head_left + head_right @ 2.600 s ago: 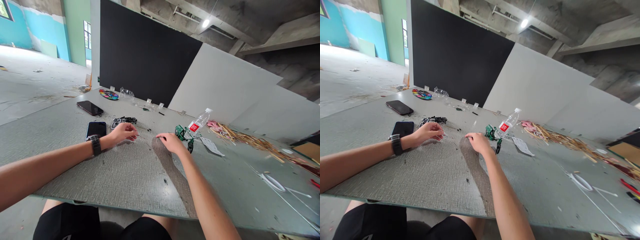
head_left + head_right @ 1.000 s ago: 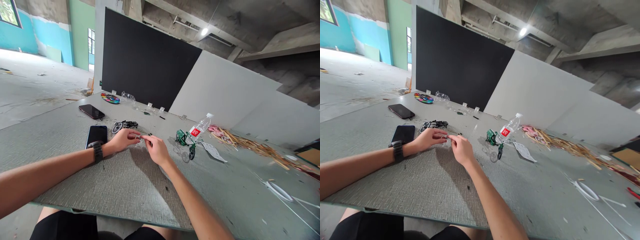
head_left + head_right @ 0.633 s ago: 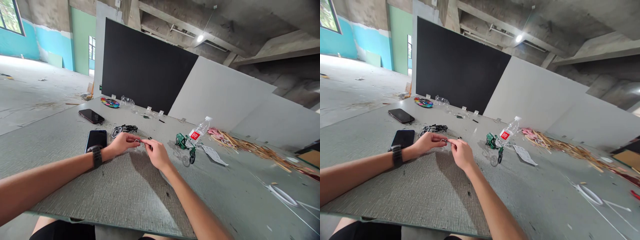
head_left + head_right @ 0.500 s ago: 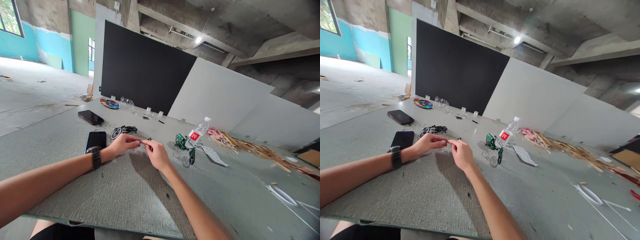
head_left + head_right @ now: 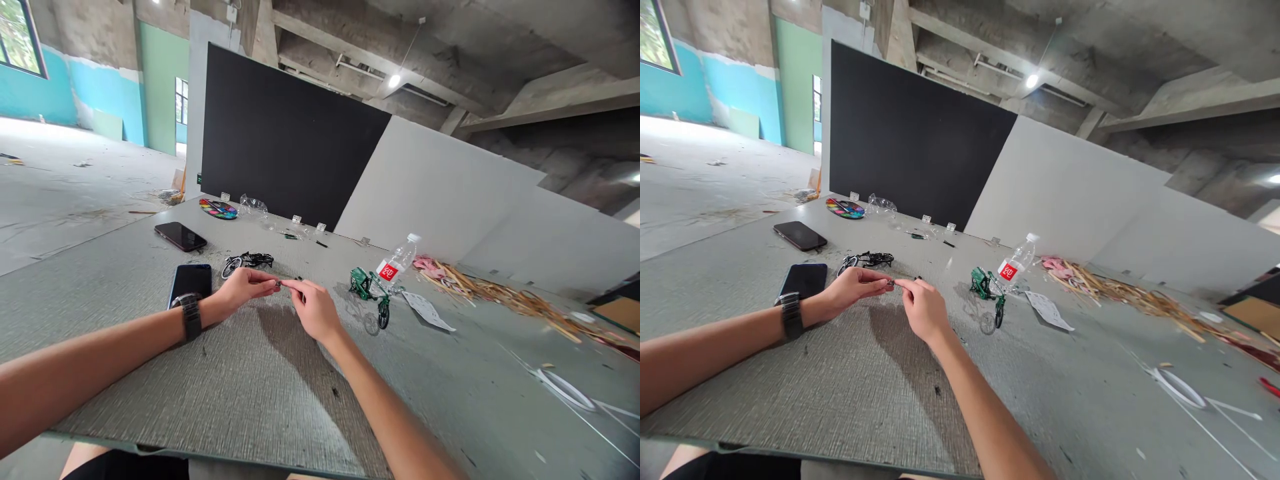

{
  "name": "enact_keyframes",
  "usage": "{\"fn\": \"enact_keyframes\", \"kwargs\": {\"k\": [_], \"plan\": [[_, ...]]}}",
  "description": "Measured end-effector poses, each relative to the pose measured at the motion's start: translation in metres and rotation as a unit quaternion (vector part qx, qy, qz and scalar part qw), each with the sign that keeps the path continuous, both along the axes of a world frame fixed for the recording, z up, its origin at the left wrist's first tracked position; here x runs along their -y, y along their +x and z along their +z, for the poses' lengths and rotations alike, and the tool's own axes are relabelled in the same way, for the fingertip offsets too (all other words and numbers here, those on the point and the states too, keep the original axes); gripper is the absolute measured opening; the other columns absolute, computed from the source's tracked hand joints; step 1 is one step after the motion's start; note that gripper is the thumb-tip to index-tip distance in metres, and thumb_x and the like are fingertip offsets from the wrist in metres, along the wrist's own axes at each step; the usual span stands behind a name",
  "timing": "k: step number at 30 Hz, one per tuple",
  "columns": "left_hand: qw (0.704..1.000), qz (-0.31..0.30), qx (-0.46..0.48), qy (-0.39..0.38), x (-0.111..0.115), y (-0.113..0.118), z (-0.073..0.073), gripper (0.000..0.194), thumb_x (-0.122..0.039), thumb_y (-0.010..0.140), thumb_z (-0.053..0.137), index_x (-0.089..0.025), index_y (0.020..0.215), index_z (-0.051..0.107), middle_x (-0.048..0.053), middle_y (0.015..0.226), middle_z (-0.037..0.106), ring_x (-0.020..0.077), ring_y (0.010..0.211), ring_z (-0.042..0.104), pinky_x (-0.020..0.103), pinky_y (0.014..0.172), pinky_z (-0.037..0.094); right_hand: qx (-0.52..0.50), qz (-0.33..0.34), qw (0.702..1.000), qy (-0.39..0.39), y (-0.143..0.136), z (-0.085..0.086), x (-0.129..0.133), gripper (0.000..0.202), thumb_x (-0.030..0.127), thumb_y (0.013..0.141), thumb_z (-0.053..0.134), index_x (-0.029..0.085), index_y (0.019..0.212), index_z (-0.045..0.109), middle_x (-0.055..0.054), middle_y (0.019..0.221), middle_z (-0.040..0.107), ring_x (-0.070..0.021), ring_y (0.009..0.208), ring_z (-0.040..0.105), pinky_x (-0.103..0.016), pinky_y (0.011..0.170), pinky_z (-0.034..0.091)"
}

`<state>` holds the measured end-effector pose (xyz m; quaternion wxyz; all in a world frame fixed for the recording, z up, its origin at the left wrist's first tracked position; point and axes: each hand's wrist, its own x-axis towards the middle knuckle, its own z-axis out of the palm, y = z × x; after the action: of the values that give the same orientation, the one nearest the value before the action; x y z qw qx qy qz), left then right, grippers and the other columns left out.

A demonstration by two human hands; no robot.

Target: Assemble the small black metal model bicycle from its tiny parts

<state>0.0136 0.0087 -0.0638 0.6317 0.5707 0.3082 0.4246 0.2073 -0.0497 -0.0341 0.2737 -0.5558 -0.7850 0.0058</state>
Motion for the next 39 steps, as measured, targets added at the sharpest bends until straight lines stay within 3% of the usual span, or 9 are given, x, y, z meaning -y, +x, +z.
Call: {"fn": "enact_keyframes", "kwargs": {"k": [39], "plan": [[0.998,-0.004,-0.035,0.045,-0.0047,0.0013,-0.0089,0.030,-0.031,0.077,0.077,-0.012,0.101,0.076,0.009,0.086,0.077,0.0205,0.087,0.073,0.034,0.086,0.059,-0.003,-0.007,1.000,-0.013,-0.0045,0.0009,0.0024,0.029,0.023,0.096,0.045,0.027,0.115,0.066,-0.003,0.097,0.073,-0.0151,0.072,0.062,-0.024,0.064,0.040]]}}
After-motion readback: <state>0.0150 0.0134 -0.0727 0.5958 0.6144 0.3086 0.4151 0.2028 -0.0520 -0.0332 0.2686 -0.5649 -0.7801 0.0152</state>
